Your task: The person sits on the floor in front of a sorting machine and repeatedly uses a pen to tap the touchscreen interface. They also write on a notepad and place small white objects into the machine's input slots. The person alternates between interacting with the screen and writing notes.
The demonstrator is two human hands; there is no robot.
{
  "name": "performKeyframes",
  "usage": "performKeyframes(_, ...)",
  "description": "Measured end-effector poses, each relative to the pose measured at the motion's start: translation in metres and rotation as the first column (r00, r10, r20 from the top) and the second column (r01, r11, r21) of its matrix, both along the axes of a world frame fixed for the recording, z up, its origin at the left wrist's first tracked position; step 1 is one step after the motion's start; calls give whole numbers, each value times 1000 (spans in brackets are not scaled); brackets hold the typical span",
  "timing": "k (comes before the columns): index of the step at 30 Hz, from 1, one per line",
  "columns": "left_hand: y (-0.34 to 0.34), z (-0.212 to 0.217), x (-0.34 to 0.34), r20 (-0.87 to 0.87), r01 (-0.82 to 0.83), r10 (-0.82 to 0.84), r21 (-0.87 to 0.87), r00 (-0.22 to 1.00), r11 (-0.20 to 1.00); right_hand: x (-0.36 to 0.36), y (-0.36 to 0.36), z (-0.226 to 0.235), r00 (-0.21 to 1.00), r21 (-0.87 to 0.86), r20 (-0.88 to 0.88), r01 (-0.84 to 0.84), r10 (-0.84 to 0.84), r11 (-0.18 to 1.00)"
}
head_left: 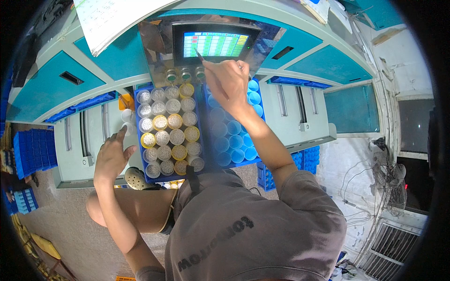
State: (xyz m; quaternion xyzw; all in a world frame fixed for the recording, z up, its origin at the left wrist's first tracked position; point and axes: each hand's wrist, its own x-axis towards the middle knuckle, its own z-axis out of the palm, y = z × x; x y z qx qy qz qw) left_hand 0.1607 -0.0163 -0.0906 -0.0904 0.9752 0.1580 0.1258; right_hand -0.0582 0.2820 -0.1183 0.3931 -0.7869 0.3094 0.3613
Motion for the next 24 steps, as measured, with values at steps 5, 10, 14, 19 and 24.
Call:
performKeyframes(5,0,0,0,22,-5,5,3,1000,1000,3,1,-2,1000,10,8,-3,3,1000)
performKeyframes(10,1,0,-1,14,-4,4,-2,1000,1000,4,1,-2,999,-5,39,-14,14,1000)
performKeyframes(14,1,0,-1,16,-2,2,-15,1000,1000,6,1,-4,998,-7,51,-24,25,1000)
performKeyframes(19,0,0,-1,22,-3,3,-2,1000,1000,6,2,-7,998,16,68,-16,15,1000)
performKeyframes(24,3,4,-2,34,-11,11,-4,999,1000,8,2,-9,996,16,81,-22,20,1000)
